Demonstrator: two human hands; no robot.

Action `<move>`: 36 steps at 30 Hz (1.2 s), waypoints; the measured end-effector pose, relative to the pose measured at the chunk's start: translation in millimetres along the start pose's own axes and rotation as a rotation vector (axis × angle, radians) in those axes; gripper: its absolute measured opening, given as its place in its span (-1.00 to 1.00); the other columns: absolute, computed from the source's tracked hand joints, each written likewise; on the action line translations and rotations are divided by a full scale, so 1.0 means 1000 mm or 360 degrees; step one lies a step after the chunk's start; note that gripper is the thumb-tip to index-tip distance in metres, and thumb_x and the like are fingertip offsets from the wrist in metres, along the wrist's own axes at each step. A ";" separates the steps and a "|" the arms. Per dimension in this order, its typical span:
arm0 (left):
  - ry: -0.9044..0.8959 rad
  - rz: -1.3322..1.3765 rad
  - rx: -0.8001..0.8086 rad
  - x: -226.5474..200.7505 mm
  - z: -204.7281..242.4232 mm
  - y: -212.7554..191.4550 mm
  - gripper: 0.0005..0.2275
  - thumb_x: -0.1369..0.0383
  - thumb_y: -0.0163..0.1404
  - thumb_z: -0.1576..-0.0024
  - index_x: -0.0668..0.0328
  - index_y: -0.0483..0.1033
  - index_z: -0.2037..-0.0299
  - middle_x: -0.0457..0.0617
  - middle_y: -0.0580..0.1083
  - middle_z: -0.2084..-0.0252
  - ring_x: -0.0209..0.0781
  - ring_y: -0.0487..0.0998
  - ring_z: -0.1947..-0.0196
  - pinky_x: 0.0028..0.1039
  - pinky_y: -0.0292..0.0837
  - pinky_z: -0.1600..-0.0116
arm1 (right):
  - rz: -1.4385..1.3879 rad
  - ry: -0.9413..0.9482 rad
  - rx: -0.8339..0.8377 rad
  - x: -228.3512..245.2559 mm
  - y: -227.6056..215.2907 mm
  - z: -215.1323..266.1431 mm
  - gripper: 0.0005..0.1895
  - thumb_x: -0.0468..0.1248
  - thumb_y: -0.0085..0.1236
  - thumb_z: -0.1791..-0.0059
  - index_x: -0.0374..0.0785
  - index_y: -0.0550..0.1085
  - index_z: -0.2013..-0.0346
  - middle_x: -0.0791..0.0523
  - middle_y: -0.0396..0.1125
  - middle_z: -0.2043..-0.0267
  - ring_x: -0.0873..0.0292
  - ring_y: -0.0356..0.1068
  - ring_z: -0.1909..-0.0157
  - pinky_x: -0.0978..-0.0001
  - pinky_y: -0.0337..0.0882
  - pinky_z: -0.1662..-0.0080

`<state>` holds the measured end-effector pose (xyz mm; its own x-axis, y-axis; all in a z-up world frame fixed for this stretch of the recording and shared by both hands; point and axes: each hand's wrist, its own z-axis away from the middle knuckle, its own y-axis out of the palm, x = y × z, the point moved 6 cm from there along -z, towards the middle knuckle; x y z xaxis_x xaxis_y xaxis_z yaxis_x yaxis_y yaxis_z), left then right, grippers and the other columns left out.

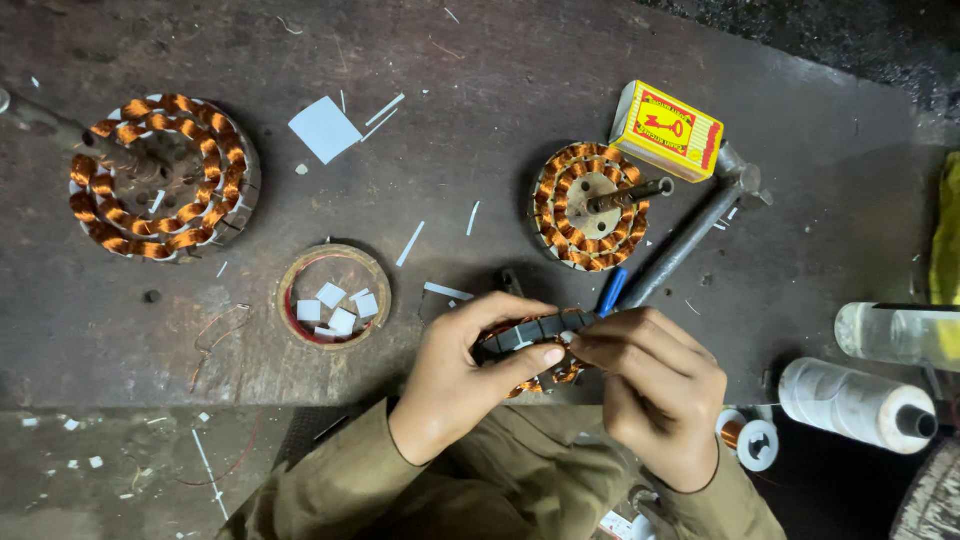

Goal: The person inserts small white insulating pieces into the slots of a copper-wound stator core using a blue-handled screwdriver. They repeatedly pick up the insulators from a container and push them into place within the stator slots.

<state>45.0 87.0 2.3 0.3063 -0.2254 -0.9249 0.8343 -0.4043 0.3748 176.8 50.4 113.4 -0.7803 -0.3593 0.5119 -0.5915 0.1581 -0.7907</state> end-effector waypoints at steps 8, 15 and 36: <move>0.0025 0.0025 -0.0002 -0.001 0.001 -0.001 -0.75 0.45 0.21 -0.11 0.30 0.57 0.01 -0.13 0.61 0.21 -0.46 0.58 0.19 -0.55 0.54 0.09 | 0.0077 -0.0101 0.0105 0.007 0.001 -0.007 -0.63 -0.62 0.03 0.36 -0.38 0.55 0.31 0.00 0.45 0.26 0.03 0.50 0.20 0.28 0.50 0.11; -0.0017 0.0114 0.0023 0.000 0.000 0.002 -0.75 0.47 0.18 -0.11 0.30 0.56 0.01 -0.12 0.60 0.24 -0.49 0.56 0.26 -0.58 0.56 0.22 | 0.0133 -0.0008 0.0251 0.010 -0.002 -0.017 -0.65 -0.62 0.11 0.35 -0.32 0.55 0.33 0.04 0.46 0.26 0.03 0.51 0.20 0.28 0.49 0.12; 0.0292 0.0024 -0.0003 0.019 -0.008 0.002 -0.74 0.53 0.16 -0.07 0.33 0.56 0.02 -0.03 0.62 0.17 -0.42 0.60 0.13 -0.51 0.54 -0.01 | 0.0779 -0.0224 -0.0148 0.037 0.021 0.011 -0.67 -0.52 0.13 0.34 -0.29 0.49 0.29 -0.01 0.29 0.33 -0.08 0.35 0.31 0.09 0.38 0.29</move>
<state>56.2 88.6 -14.8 0.3975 -0.0656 -0.9153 0.8298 -0.4001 0.3890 138.0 30.3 111.5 -0.9391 -0.3419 0.0345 -0.1846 0.4172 -0.8898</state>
